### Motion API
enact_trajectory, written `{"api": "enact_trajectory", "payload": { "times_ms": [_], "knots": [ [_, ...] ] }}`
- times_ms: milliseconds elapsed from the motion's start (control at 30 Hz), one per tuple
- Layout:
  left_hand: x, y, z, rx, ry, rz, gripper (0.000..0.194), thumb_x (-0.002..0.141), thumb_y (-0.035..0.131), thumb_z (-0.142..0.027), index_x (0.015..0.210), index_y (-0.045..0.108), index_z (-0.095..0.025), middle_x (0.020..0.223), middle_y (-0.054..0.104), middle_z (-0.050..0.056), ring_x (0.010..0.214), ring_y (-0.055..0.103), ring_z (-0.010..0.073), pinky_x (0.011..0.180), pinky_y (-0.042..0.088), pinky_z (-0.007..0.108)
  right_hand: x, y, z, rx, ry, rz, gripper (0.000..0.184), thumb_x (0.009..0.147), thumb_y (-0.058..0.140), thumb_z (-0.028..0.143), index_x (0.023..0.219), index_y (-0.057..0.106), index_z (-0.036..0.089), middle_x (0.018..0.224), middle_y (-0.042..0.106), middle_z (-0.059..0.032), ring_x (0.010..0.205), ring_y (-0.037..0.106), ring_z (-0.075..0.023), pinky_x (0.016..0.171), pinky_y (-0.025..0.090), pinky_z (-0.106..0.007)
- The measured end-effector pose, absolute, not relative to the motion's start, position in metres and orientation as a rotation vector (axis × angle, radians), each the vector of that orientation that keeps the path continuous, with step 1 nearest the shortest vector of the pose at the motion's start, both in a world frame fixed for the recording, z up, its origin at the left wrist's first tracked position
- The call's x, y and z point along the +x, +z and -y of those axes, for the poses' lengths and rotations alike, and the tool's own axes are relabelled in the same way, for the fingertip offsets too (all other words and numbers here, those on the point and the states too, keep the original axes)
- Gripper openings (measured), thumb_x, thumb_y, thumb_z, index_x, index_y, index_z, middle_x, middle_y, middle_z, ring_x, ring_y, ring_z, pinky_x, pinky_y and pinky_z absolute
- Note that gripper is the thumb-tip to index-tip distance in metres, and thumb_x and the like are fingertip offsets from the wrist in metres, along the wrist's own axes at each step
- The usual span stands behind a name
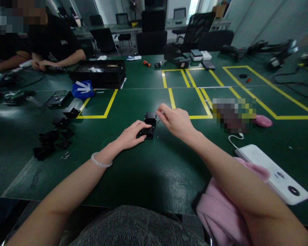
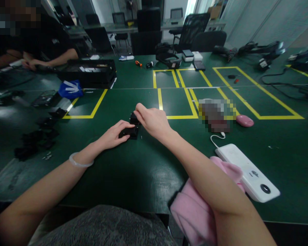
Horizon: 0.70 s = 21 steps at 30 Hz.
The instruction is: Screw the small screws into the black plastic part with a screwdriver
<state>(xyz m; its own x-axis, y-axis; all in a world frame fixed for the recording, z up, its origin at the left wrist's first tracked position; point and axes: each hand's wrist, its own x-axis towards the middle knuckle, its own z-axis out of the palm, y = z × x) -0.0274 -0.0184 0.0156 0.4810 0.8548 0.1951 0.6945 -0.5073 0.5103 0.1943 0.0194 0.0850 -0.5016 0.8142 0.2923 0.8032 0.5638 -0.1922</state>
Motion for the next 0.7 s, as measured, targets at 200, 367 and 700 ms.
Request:
{"api": "enact_trajectory", "payload": {
  "times_ms": [200, 367, 700],
  "knots": [
    [-0.0272, 0.017, 0.019, 2.363, 0.593, -1.312, 0.042, 0.092, 0.054, -0.026, 0.135, 0.053, -0.024, 0.127, 0.055, 0.009, 0.117, 0.058, 0.026, 0.1, 0.051, 0.044, 0.1937, 0.0852, -0.0193, -1.269, 0.088, 2.427, 0.038, 0.1, 0.031, 0.029, 0.129, 0.053, 0.018, 0.085, 0.073, -0.0058, 0.069, 0.061, -0.0168, 0.06, 0.026, -0.027],
    [-0.0272, 0.0167, 0.019, 2.371, 0.59, -1.315, 0.042, 0.092, 0.054, -0.026, 0.134, 0.053, -0.023, 0.126, 0.055, 0.01, 0.118, 0.057, 0.0261, 0.101, 0.051, 0.044, 0.1933, 0.0856, -0.019, -1.317, 0.053, 2.444, 0.038, 0.102, 0.031, 0.038, 0.115, 0.061, 0.019, 0.084, 0.073, -0.0065, 0.07, 0.062, -0.0176, 0.058, 0.023, -0.028],
    [-0.0274, 0.0159, 0.0187, 2.383, 0.607, -1.297, 0.042, 0.093, 0.053, -0.026, 0.134, 0.053, -0.022, 0.125, 0.055, 0.01, 0.116, 0.057, 0.0258, 0.1, 0.051, 0.044, 0.1925, 0.0872, -0.0175, -1.31, 0.077, 2.444, 0.038, 0.102, 0.031, 0.036, 0.118, 0.06, 0.019, 0.084, 0.073, -0.0056, 0.07, 0.061, -0.0166, 0.059, 0.024, -0.027]
  ]
}}
